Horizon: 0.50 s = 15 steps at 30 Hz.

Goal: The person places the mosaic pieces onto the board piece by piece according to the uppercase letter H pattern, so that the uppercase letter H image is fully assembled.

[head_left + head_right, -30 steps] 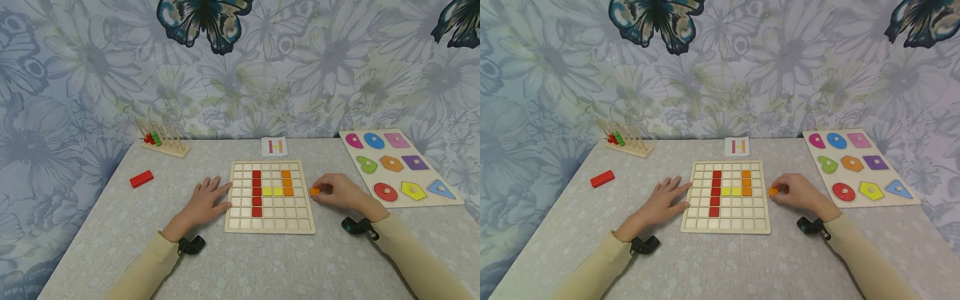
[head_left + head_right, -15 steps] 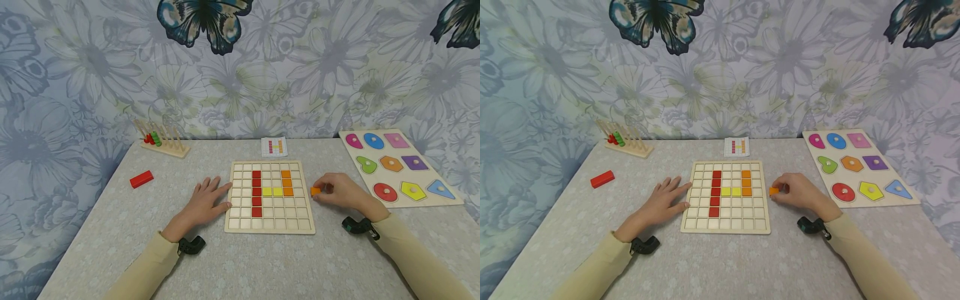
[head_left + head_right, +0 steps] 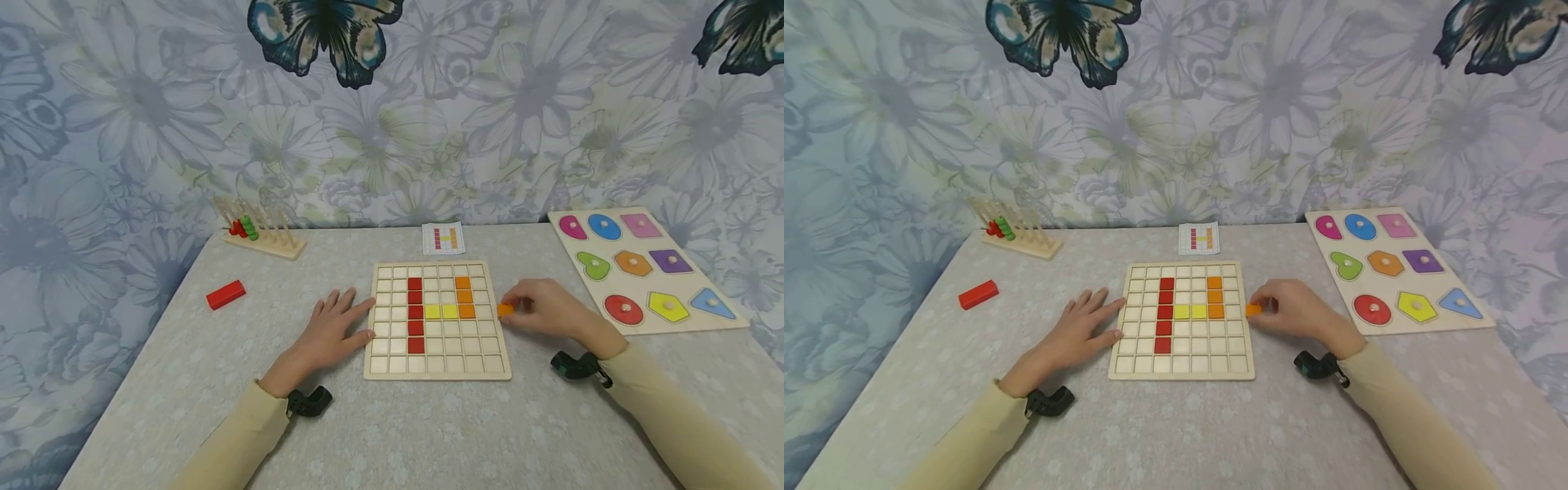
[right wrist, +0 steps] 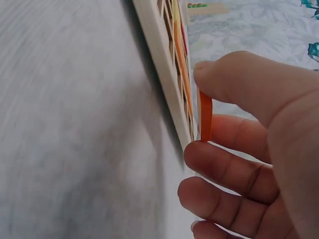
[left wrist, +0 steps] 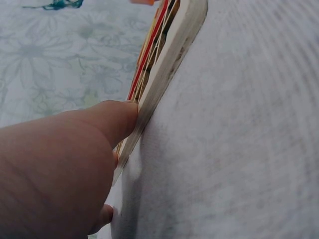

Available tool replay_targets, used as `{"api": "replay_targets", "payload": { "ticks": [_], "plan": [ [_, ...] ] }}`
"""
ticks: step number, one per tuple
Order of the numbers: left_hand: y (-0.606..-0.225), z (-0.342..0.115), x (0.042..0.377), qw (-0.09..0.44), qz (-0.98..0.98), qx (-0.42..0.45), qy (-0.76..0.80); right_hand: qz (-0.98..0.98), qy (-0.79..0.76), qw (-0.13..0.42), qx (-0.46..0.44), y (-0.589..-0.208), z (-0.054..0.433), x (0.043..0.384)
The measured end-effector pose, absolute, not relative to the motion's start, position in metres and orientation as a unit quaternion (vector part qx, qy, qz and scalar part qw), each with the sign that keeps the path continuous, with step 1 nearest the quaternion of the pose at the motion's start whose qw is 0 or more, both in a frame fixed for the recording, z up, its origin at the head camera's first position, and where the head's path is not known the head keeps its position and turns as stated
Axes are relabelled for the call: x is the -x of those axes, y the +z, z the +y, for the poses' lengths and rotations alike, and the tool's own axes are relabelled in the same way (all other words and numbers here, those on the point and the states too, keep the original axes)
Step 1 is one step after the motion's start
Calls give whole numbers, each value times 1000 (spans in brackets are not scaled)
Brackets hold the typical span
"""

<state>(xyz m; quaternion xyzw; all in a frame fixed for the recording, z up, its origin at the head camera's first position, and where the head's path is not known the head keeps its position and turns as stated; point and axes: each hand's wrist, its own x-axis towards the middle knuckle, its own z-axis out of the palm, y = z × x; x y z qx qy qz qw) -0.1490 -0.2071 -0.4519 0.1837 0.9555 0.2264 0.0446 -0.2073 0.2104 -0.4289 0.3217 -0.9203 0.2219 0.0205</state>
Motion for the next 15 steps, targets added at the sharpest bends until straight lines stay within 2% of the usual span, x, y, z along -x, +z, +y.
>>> {"api": "replay_targets", "payload": {
  "ticks": [15],
  "plan": [
    [-452,-208,150,49,956,-179,227,-911,230,-27,-342,-416,178,207]
  ]
}}
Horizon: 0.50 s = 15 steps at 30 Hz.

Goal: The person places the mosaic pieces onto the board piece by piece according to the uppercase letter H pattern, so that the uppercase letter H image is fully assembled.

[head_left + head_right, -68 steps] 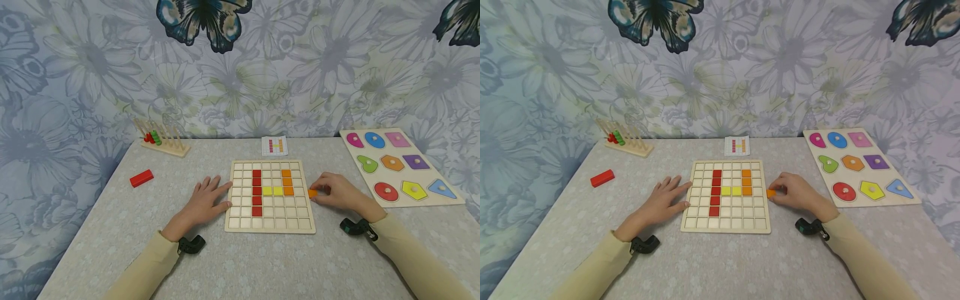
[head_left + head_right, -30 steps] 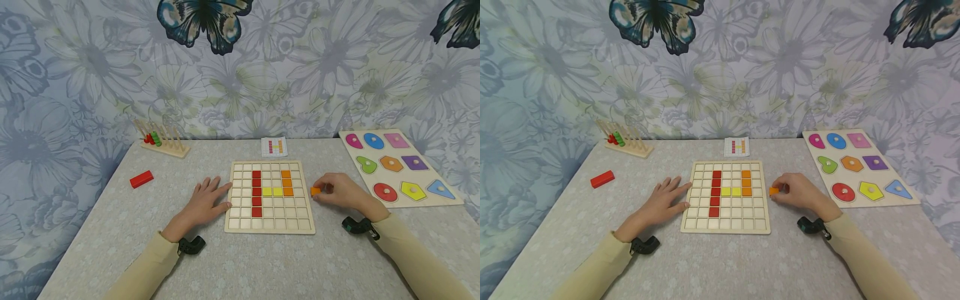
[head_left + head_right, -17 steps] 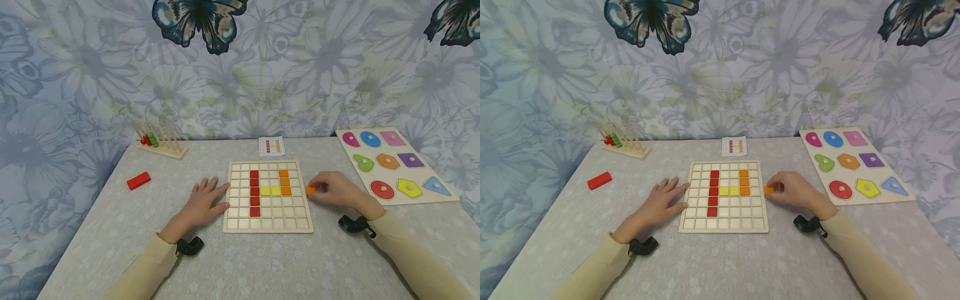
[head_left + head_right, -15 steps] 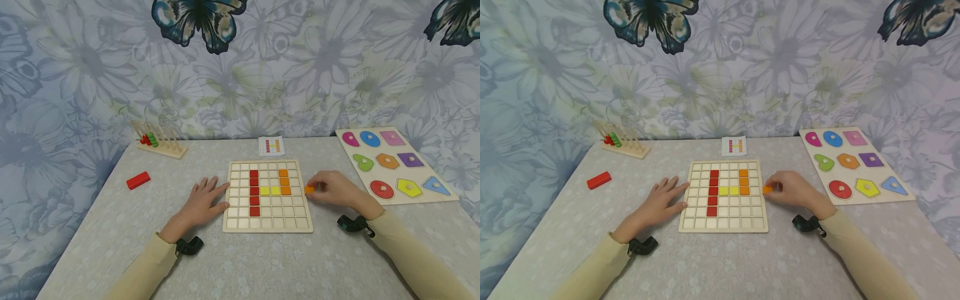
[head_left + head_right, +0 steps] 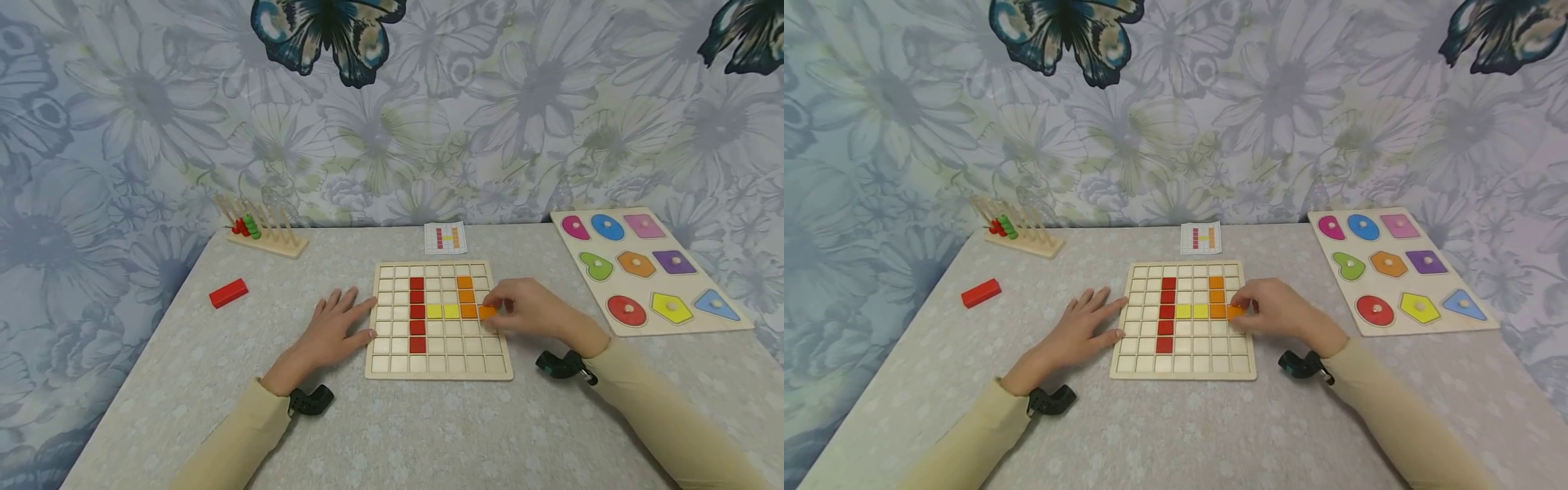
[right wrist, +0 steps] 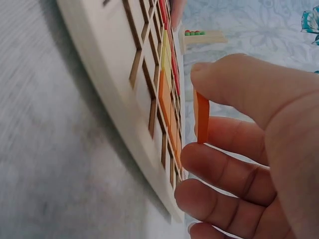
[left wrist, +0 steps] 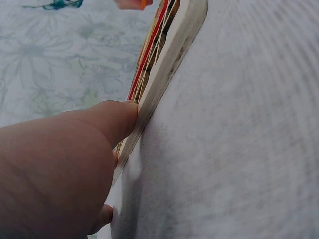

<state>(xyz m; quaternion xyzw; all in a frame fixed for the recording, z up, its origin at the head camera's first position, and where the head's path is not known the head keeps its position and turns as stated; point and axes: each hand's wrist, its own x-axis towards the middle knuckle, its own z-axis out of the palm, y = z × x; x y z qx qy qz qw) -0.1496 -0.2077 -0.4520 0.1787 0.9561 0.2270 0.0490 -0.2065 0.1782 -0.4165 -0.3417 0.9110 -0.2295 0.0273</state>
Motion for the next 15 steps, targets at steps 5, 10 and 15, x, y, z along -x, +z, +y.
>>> {"api": "replay_targets", "payload": {
  "ticks": [5,10,15],
  "plan": [
    [-452,-207,150,48,956,-179,228,908,-223,22,353,-417,172,206],
    [-452,-207,150,48,957,-176,227,905,-221,27,362,-419,167,206],
    [-451,-207,150,47,957,-176,226,906,-216,37,362,-419,164,204]
  ]
}}
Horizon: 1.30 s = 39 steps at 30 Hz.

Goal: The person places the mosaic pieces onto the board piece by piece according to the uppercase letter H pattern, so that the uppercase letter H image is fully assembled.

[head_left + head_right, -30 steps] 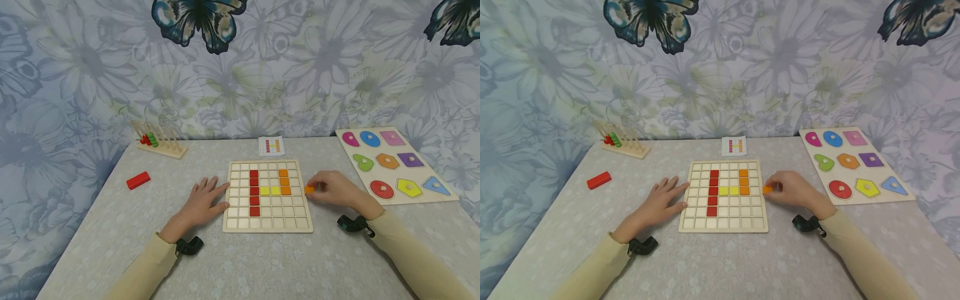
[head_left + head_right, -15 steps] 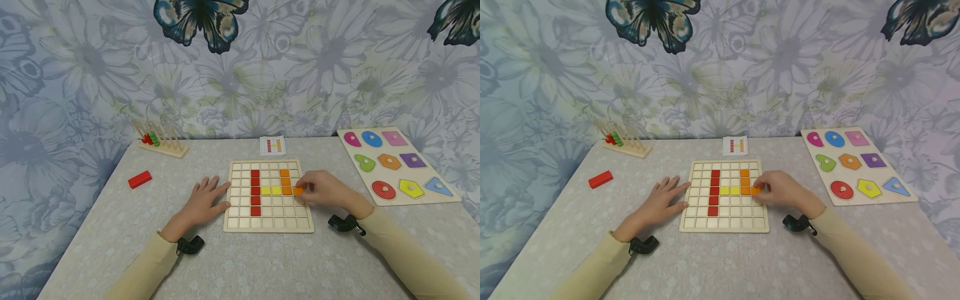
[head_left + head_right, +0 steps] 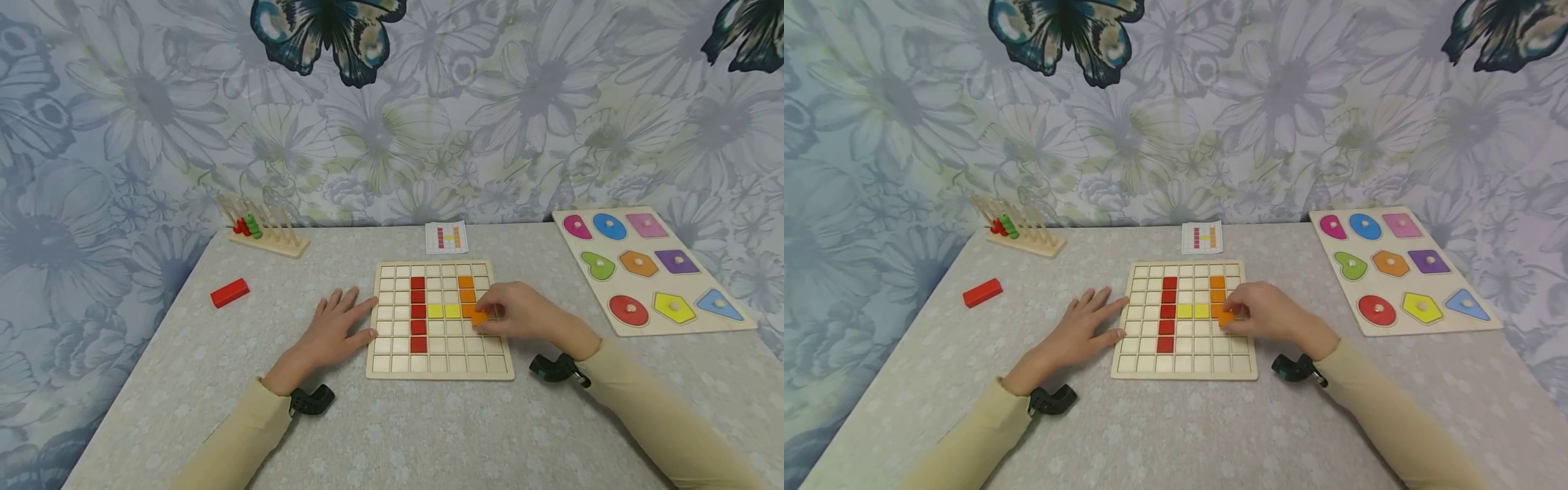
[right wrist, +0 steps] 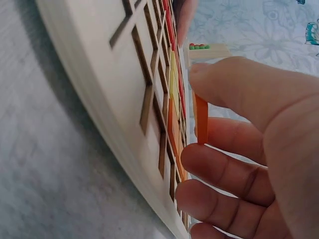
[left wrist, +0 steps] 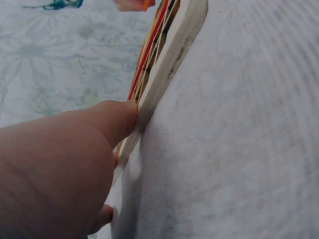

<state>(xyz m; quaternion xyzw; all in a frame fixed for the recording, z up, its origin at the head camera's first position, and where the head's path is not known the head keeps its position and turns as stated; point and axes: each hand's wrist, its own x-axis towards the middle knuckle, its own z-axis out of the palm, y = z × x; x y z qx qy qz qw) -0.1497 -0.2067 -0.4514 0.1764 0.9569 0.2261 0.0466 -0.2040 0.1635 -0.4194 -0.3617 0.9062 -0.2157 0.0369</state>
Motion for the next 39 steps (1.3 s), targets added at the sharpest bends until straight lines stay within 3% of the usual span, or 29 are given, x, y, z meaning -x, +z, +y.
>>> {"api": "replay_targets", "payload": {
  "ticks": [39],
  "plan": [
    [-450,-205,149,47,957,-173,226,897,-220,25,383,-433,155,197]
  ]
}}
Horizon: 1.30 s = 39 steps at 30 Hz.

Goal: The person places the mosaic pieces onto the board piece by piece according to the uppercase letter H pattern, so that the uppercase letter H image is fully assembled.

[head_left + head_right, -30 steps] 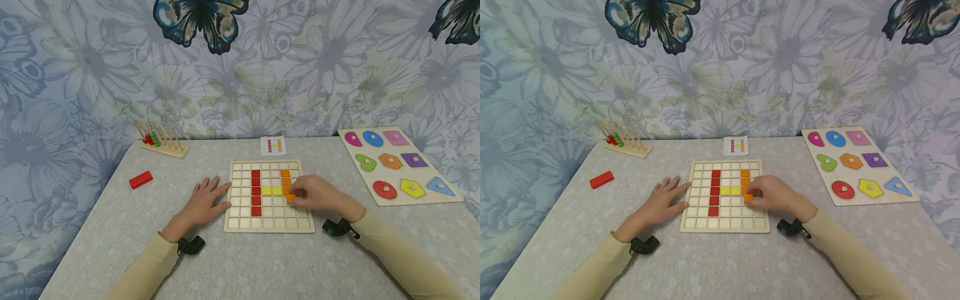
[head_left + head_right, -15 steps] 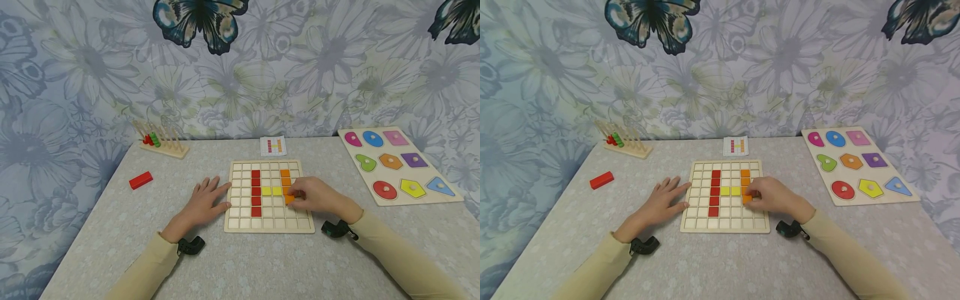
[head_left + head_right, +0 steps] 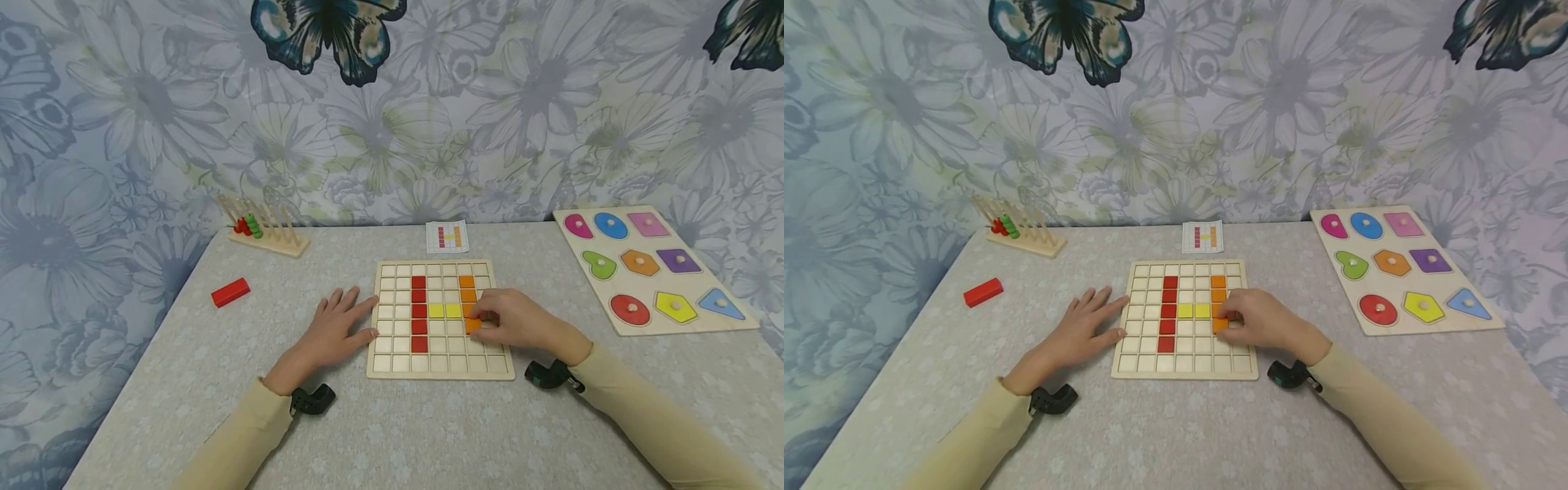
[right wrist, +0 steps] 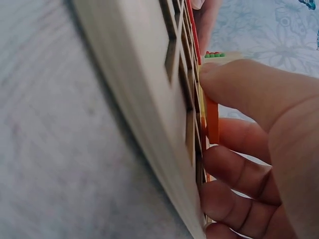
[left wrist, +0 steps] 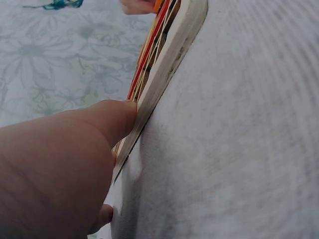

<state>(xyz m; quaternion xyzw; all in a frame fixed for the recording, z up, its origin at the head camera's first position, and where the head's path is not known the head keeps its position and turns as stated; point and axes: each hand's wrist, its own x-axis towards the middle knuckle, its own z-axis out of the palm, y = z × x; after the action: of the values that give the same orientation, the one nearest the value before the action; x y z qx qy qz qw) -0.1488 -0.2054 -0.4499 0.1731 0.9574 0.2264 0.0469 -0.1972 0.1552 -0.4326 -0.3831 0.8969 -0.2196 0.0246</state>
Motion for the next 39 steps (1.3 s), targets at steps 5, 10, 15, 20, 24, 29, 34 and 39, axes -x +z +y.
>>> {"api": "replay_targets", "payload": {
  "ticks": [5,10,15,20,24,29,34,39],
  "plan": [
    [-449,-205,149,47,957,-173,230,899,-216,20,381,-433,155,196],
    [-450,-205,149,47,957,-174,228,898,-218,14,383,-433,155,196],
    [-451,-206,150,46,957,-176,226,898,-219,15,381,-433,155,196],
    [-451,-206,150,48,956,-177,228,898,-217,15,382,-433,155,196],
    [-451,-207,150,45,956,-178,228,898,-215,15,383,-433,155,197],
    [-452,-207,150,44,956,-178,228,897,-218,17,383,-433,155,196],
    [-452,-206,150,46,956,-178,229,896,-222,19,384,-432,155,195],
    [-452,-206,149,44,956,-177,229,897,-220,22,384,-431,155,195]
  ]
}}
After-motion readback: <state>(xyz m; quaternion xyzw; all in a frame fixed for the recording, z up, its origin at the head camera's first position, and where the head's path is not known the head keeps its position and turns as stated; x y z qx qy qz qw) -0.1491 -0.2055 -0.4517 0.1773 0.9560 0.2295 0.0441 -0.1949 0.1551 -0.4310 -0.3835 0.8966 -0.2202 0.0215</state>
